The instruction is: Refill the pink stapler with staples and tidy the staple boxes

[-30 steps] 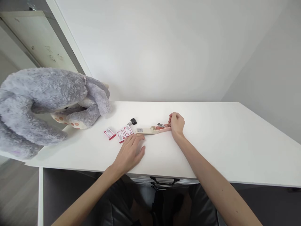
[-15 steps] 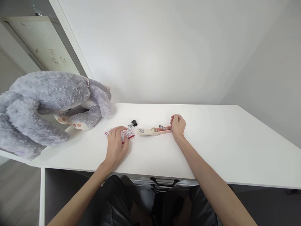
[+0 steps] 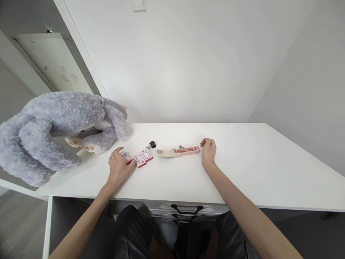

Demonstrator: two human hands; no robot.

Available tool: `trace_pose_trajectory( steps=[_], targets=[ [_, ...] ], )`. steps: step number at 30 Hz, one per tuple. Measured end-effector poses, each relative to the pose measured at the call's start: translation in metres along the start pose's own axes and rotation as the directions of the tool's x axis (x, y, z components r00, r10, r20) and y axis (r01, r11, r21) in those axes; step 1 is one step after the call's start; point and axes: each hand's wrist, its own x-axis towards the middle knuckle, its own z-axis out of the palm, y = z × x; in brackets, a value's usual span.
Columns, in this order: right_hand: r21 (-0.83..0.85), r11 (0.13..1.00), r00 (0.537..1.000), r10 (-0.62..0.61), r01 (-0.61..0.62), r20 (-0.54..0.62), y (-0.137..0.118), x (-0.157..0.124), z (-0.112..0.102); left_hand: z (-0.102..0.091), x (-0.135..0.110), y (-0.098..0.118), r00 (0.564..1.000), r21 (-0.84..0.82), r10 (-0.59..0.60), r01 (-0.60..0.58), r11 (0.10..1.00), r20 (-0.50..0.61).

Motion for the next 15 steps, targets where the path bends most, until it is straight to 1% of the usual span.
trace_pose_trajectory(
  steps=[2, 5, 8, 11, 13, 15],
  targets=[
    [0.014, 1.000, 1.000, 0.007, -0.006, -0.018, -0.002, -0.006, -0.010, -0.001, -0.001, -0.003, 0.999, 0.011, -0.010, 0.010, 1.000, 0.031],
    [0.034, 0.999, 0.999, 0.033, -0.032, -0.012, -0.005, -0.019, -0.025, -0.002, -0.004, -0.009, 0.998, 0.025, 0.000, -0.001, 1.000, 0.065],
    [0.054, 0.997, 0.998, 0.062, -0.063, 0.013, -0.011, -0.032, -0.039, -0.005, -0.006, -0.012, 0.998, 0.023, 0.025, -0.026, 0.999, 0.055],
    [0.068, 0.994, 0.996, 0.085, -0.087, 0.025, -0.018, -0.046, -0.049, -0.010, -0.007, -0.011, 0.995, -0.040, 0.092, -0.094, 0.995, -0.040],
    [0.076, 0.993, 0.995, 0.094, -0.095, 0.016, -0.022, -0.057, -0.054, -0.013, -0.010, -0.007, 0.981, -0.110, 0.153, -0.166, 0.980, -0.123],
    [0.021, 0.997, 0.996, 0.078, -0.079, 0.032, -0.027, -0.070, -0.056, -0.017, -0.014, 0.000, 0.963, -0.180, 0.203, -0.234, 0.955, -0.178]
  ],
)
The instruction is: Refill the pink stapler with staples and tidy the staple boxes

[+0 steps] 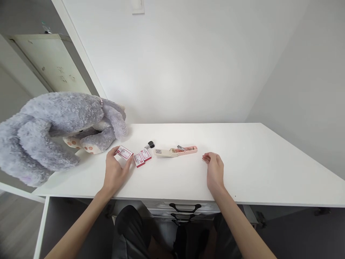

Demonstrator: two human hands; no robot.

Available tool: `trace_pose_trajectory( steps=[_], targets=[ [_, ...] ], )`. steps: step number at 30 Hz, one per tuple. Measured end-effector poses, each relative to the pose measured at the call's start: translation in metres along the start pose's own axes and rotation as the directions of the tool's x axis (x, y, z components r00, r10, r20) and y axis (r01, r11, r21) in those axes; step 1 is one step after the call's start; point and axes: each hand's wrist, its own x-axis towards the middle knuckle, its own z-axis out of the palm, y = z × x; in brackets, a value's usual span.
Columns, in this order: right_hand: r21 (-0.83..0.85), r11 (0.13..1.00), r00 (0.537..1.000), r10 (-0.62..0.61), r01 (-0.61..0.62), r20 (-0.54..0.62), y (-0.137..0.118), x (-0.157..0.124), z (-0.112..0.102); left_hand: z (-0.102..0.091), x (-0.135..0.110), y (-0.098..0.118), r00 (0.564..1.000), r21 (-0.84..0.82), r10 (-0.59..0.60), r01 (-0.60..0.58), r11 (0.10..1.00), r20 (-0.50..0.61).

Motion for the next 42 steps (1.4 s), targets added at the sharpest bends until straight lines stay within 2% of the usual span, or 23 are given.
trace_pose_trajectory(
  steps=[2, 5, 6, 8, 10, 12, 14, 17, 21, 26, 34, 36, 42],
  targets=[
    [-0.171, 0.984, 0.997, -0.039, 0.050, 0.067, -0.004, -0.016, 0.000, -0.002, -0.005, 0.010, 0.998, -0.066, 0.057, -0.056, 0.996, 0.004],
    [-0.413, 0.895, 0.952, -0.037, 0.167, 0.305, -0.009, -0.041, 0.006, -0.003, -0.015, 0.026, 0.972, -0.149, 0.224, -0.211, 0.966, 0.072],
    [-0.427, 0.877, 0.909, -0.027, 0.221, 0.415, -0.011, -0.050, 0.009, -0.003, -0.018, 0.031, 0.951, -0.186, 0.290, -0.267, 0.946, 0.108],
    [-0.409, 0.861, 0.778, 0.024, 0.302, 0.627, -0.015, -0.066, 0.016, -0.002, -0.023, 0.040, 0.903, -0.245, 0.394, -0.349, 0.905, 0.170],
    [-0.368, 0.860, 0.661, 0.048, 0.354, 0.749, -0.019, -0.079, 0.025, 0.000, -0.027, 0.049, 0.860, -0.288, 0.467, -0.404, 0.868, 0.204],
    [-0.355, 0.851, 0.591, 0.066, 0.388, 0.804, -0.020, -0.088, 0.031, 0.002, -0.029, 0.056, 0.827, -0.323, 0.511, -0.429, 0.843, 0.235],
    [-0.364, 0.832, 0.561, 0.078, 0.419, 0.824, -0.020, -0.093, 0.035, 0.005, -0.030, 0.061, 0.809, -0.348, 0.524, -0.427, 0.835, 0.265],
    [-0.393, 0.827, 0.579, 0.104, 0.401, 0.809, -0.019, -0.092, 0.036, 0.007, -0.030, 0.066, 0.804, -0.405, 0.509, -0.374, 0.834, 0.307],
    [-0.362, 0.888, 0.606, 0.126, 0.285, 0.786, -0.019, -0.088, 0.033, 0.004, -0.027, 0.069, 0.809, -0.504, 0.452, -0.231, 0.833, 0.376],
    [-0.330, 0.907, 0.586, 0.121, 0.262, 0.801, -0.020, -0.085, 0.031, 0.001, -0.022, 0.070, 0.795, -0.575, 0.371, -0.035, 0.817, 0.480],
    [-0.353, 0.905, 0.573, 0.163, 0.238, 0.803, -0.021, -0.085, 0.031, 0.006, -0.022, 0.065, 0.796, -0.659, 0.295, 0.166, 0.733, 0.529],
    [-0.373, 0.898, 0.589, 0.174, 0.234, 0.789, -0.020, -0.085, 0.031, 0.007, -0.023, 0.064, 0.817, -0.670, 0.264, 0.188, 0.718, 0.513],
    [-0.372, 0.899, 0.679, 0.125, 0.231, 0.723, -0.015, -0.087, 0.031, 0.011, -0.021, 0.060, 0.870, -0.699, 0.152, 0.260, 0.666, 0.468]
  ],
)
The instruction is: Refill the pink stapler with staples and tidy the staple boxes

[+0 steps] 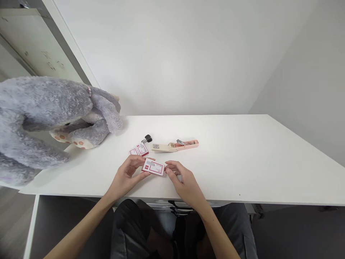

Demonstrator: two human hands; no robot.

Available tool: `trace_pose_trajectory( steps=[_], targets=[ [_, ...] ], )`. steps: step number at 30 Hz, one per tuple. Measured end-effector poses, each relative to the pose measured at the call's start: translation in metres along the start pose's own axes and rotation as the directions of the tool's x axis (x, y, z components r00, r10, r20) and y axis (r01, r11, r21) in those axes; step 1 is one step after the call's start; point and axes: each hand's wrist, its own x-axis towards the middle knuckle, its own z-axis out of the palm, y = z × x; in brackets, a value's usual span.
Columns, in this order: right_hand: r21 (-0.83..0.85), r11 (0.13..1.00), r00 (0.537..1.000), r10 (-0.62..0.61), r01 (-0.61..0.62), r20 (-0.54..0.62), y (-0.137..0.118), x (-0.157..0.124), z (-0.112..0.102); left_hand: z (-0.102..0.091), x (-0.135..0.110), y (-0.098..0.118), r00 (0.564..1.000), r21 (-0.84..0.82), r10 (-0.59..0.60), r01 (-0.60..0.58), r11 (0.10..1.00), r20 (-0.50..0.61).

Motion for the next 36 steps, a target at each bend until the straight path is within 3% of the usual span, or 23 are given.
trace_pose_trajectory(
  steps=[10, 16, 25, 36],
  targets=[
    [-0.027, 0.998, 0.998, -0.054, 0.053, -0.030, 0.002, 0.000, 0.000, 0.000, 0.001, -0.001, 0.998, 0.012, -0.068, 0.068, 0.998, 0.006],
    [-0.059, 0.987, 0.988, -0.153, 0.151, -0.027, 0.004, -0.001, -0.002, -0.002, 0.002, 0.003, 0.997, 0.099, -0.015, 0.008, 0.995, 0.074],
    [-0.133, 0.984, 0.974, -0.139, 0.116, -0.180, 0.012, 0.000, 0.005, -0.002, 0.001, 0.002, 0.999, 0.111, -0.002, -0.004, 0.994, 0.053],
    [-0.219, 0.965, 0.973, -0.180, 0.146, -0.144, 0.013, 0.001, 0.006, -0.001, -0.002, 0.008, 0.992, 0.113, 0.075, -0.086, 0.990, 0.103]
  ],
)
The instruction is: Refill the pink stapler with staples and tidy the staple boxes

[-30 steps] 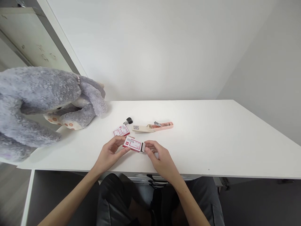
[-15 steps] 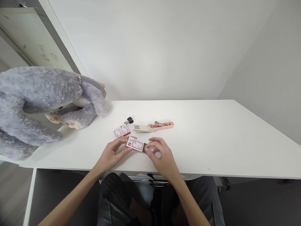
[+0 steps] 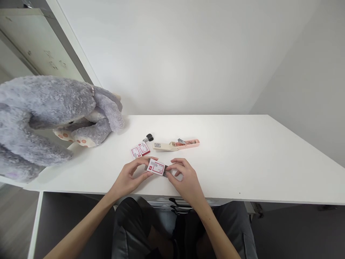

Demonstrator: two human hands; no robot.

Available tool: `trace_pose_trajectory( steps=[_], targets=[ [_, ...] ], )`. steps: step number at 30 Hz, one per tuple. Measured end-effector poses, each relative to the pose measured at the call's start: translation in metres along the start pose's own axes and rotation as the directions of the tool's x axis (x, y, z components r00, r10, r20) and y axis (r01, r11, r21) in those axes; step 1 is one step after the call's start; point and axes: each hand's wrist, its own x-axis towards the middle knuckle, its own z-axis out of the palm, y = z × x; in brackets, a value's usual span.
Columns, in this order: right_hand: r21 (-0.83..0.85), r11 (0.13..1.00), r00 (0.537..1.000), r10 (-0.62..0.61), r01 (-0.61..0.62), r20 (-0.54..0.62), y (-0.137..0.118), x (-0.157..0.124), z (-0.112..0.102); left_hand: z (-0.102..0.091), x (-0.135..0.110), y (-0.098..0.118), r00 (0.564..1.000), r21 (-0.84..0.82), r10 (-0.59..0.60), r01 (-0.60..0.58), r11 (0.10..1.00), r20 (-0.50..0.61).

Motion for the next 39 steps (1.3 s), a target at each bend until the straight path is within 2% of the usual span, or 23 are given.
trace_pose_trajectory(
  steps=[5, 24, 39],
  targets=[
    [0.008, 1.000, 1.000, -0.010, 0.010, 0.012, 0.0015, 0.0001, 0.0007, -0.0001, 0.0007, 0.0048, 0.999, 0.007, 0.020, -0.020, 1.000, 0.032],
    [-0.028, 0.998, 0.998, -0.048, 0.049, 0.036, 0.0022, -0.0020, 0.0021, 0.0018, 0.0009, 0.0080, 0.998, -0.008, 0.054, -0.054, 0.999, 0.032],
    [-0.015, 0.998, 0.998, -0.062, 0.062, 0.021, 0.0016, -0.0020, 0.0012, 0.0012, 0.0018, 0.0086, 0.999, 0.083, -0.046, 0.045, 0.996, 0.013]
  ],
)
